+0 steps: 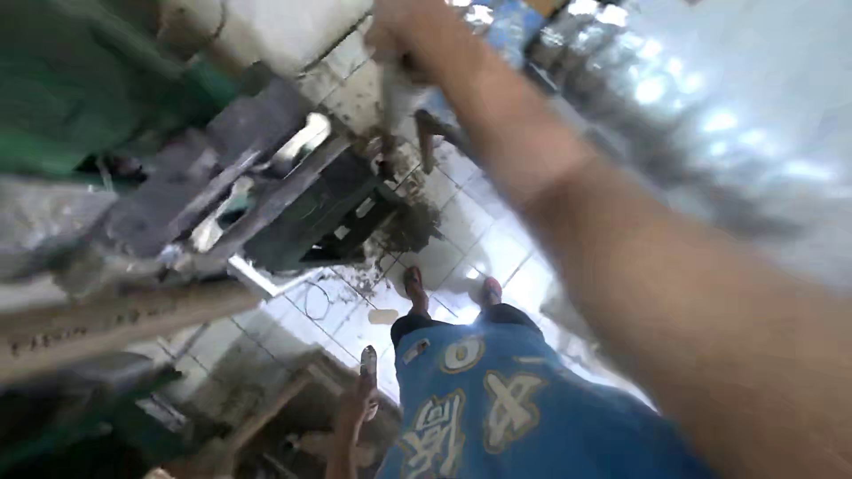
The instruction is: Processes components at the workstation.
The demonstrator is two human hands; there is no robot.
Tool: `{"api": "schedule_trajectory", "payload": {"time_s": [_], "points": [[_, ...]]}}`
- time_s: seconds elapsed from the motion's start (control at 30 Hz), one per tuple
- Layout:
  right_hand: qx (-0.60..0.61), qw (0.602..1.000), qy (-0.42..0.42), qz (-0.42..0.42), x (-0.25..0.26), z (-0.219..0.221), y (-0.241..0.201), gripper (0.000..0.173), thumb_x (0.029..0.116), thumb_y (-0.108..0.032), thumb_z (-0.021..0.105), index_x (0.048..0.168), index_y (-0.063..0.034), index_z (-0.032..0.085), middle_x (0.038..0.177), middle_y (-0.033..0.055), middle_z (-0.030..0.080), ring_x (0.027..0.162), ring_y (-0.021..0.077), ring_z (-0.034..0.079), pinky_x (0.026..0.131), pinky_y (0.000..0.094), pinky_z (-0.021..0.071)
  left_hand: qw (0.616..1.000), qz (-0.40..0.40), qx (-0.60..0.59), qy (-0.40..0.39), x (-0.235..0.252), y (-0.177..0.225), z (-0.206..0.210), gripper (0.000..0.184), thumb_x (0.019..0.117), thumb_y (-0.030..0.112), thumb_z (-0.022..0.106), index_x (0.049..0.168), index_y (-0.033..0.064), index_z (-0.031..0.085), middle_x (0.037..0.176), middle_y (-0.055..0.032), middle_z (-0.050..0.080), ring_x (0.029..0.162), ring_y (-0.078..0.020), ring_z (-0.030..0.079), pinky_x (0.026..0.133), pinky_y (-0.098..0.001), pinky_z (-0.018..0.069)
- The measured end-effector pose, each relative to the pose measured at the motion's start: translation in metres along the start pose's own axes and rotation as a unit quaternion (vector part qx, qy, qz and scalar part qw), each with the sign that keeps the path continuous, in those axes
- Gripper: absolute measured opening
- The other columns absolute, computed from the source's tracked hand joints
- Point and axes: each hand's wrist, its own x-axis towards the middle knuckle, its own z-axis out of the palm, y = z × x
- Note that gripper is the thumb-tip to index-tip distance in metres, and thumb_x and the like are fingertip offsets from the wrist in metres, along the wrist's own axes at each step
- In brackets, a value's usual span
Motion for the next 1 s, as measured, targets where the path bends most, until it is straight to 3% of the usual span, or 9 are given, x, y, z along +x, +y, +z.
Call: {"api": "schedule_trajectory", "payload": {"time_s": [0.1, 0.2, 0.27, 0.4, 0.5, 0.57, 0.63, 0.87, 1.0], "points": [[0.004, 0.990, -0.075, 0.118, -0.058, 0.012, 0.022, 0.047, 0.0942, -0.046, 0.060, 0.115, -0.0050, 0.072, 0.126, 0.0181, 0.067, 0.120, 0.0375, 0.062, 0.092, 0.0646, 0.0493, 0.994, 0.062, 0.080, 0.039, 0.018, 0.040, 0.011, 0.034, 0.1061, 0.024, 0.056, 0.131, 0.0010, 0.060, 0.099, -0.0173, 0.066, 0.075, -0.0226, 0.062, 0.066, -0.0421, 0.0553], [0.077, 0.991, -0.033, 0.109, -0.173, 0.055, 0.065, 0.052, 0.0917, -0.044, 0.068, 0.120, -0.0008, 0.069, 0.128, 0.0230, 0.064, 0.119, 0.0427, 0.060, 0.091, 0.0641, 0.0501, 0.959, 0.149, 0.237, 0.047, 0.031, 0.141, 0.020, 0.038, 0.1055, 0.028, 0.056, 0.132, 0.0021, 0.064, 0.115, -0.0224, 0.070, 0.100, -0.0329, 0.069, 0.091, -0.0541, 0.0559], [0.129, 0.981, 0.006, 0.143, -0.256, 0.123, 0.111, 0.064, 0.0896, -0.050, 0.070, 0.139, -0.0100, 0.060, 0.142, 0.0204, 0.057, 0.129, 0.0432, 0.054, 0.100, 0.0650, 0.0485, 0.928, 0.249, 0.273, 0.048, 0.035, 0.222, 0.032, 0.035, 0.1044, 0.026, 0.056, 0.128, 0.0019, 0.066, 0.109, -0.0205, 0.070, 0.096, -0.0309, 0.070, 0.089, -0.0536, 0.0565], [0.232, 0.931, -0.021, 0.280, -0.401, 0.275, 0.196, 0.077, 0.0877, -0.064, 0.069, 0.151, -0.0231, 0.051, 0.144, 0.0232, 0.054, 0.130, 0.0485, 0.051, 0.101, 0.0695, 0.0445, 0.879, 0.392, 0.266, 0.054, 0.056, 0.390, 0.066, 0.033, 0.1009, 0.020, 0.064, 0.130, 0.0028, 0.066, 0.124, -0.0185, 0.067, 0.108, -0.0275, 0.067, 0.096, -0.0498, 0.0558], [0.245, 0.857, -0.106, 0.440, -0.424, 0.363, 0.239, 0.083, 0.0880, -0.073, 0.059, 0.150, -0.0185, 0.051, 0.147, 0.0235, 0.052, 0.132, 0.0490, 0.051, 0.099, 0.0710, 0.0459, 0.815, 0.494, 0.293, 0.076, 0.089, 0.509, 0.102, 0.032, 0.0998, 0.023, 0.065, 0.126, 0.0042, 0.068, 0.126, -0.0181, 0.067, 0.111, -0.0277, 0.067, 0.098, -0.0504, 0.0550], [0.265, 0.803, -0.115, 0.521, -0.414, 0.380, 0.257, 0.068, 0.0939, -0.064, 0.059, 0.144, -0.0182, 0.059, 0.142, 0.0199, 0.059, 0.132, 0.0468, 0.053, 0.102, 0.0714, 0.0423, 0.784, 0.520, 0.325, 0.094, 0.104, 0.585, 0.130, 0.034, 0.1004, 0.027, 0.064, 0.127, 0.0056, 0.068, 0.126, -0.0183, 0.067, 0.112, -0.0289, 0.066, 0.099, -0.0513, 0.0537], [0.274, 0.764, -0.104, 0.575, -0.407, 0.390, 0.272, 0.073, 0.0921, -0.075, 0.050, 0.136, -0.0197, 0.066, 0.134, 0.0147, 0.066, 0.129, 0.0394, 0.058, 0.105, 0.0661, 0.0435, 0.758, 0.513, 0.385, 0.118, 0.120, 0.647, 0.157, 0.038, 0.1016, 0.031, 0.062, 0.132, 0.0089, 0.066, 0.130, -0.0188, 0.065, 0.118, -0.0311, 0.064, 0.104, -0.0544, 0.0506], [0.297, 0.753, -0.078, 0.581, -0.427, 0.444, 0.298, 0.071, 0.0943, -0.072, 0.050, 0.124, -0.0111, 0.072, 0.120, 0.0177, 0.072, 0.118, 0.0386, 0.065, 0.100, 0.0625, 0.0479, 0.685, 0.487, 0.527, 0.127, 0.186, 0.708, 0.204, 0.042, 0.1030, 0.041, 0.059, 0.117, 0.0031, 0.072, 0.149, -0.0220, 0.052, 0.130, -0.0364, 0.057, 0.111, -0.0580, 0.0435], [0.339, 0.730, -0.073, 0.589, -0.425, 0.443, 0.295, 0.070, 0.0900, -0.076, 0.053, 0.126, -0.0186, 0.072, 0.127, 0.0135, 0.070, 0.122, 0.0367, 0.063, 0.102, 0.0639, 0.0482, 0.679, 0.486, 0.530, 0.146, 0.191, 0.728, 0.197, 0.028, 0.0997, 0.026, 0.065, 0.114, 0.0037, 0.074, 0.119, -0.0222, 0.070, 0.115, -0.0393, 0.066, 0.103, -0.0635, 0.0477]]}}
